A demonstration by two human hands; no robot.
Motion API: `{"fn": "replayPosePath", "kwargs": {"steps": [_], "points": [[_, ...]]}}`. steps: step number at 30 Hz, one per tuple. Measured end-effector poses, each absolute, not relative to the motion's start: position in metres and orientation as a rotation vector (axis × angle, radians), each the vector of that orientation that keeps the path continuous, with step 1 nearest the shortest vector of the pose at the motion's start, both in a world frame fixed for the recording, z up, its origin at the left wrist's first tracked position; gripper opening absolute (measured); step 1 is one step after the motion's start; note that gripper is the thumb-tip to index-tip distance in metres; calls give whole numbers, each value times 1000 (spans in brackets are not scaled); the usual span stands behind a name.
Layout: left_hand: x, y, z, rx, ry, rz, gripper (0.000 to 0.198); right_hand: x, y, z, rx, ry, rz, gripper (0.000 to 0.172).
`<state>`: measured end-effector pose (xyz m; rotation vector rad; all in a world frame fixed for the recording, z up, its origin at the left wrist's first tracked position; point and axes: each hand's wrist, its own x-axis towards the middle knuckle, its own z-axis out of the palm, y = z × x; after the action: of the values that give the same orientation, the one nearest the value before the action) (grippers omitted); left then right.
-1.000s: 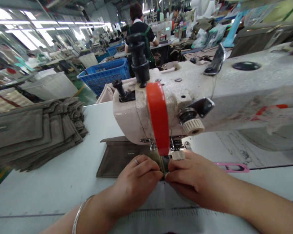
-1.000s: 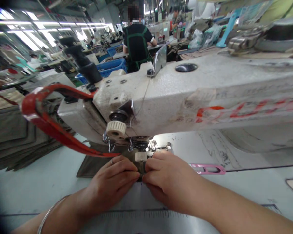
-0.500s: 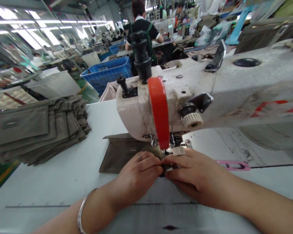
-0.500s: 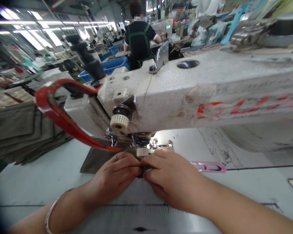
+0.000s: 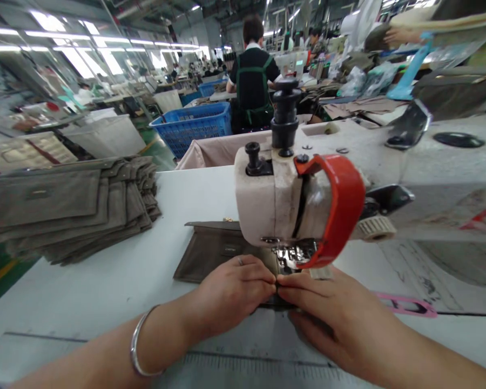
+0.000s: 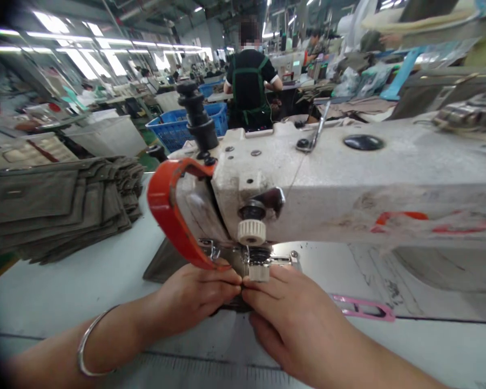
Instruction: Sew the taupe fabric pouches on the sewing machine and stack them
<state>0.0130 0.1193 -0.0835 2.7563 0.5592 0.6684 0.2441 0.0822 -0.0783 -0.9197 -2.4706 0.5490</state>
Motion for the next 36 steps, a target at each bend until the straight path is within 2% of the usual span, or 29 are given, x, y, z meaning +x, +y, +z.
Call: {"fn": "replayPosePath", "kwargs": {"steps": [3,11,20,31,36], "points": [[13,127,-85,2747,606,621,20,243,84,-81,-968,-2465,504,40],[9,148,-93,2661,677,637,20,236,87,-88,-1075,-2455,287,31],[11,161,-93,2571,912,570,19,234,89,-91,-1108,-2475,353,30],[11,163,-97,2589,978,597,18,236,92,-93,-1148,-2487,397,30],[17,147,-83,2640,1074,528,17,241,92,-93,-1128,-2472,434,29]]}}
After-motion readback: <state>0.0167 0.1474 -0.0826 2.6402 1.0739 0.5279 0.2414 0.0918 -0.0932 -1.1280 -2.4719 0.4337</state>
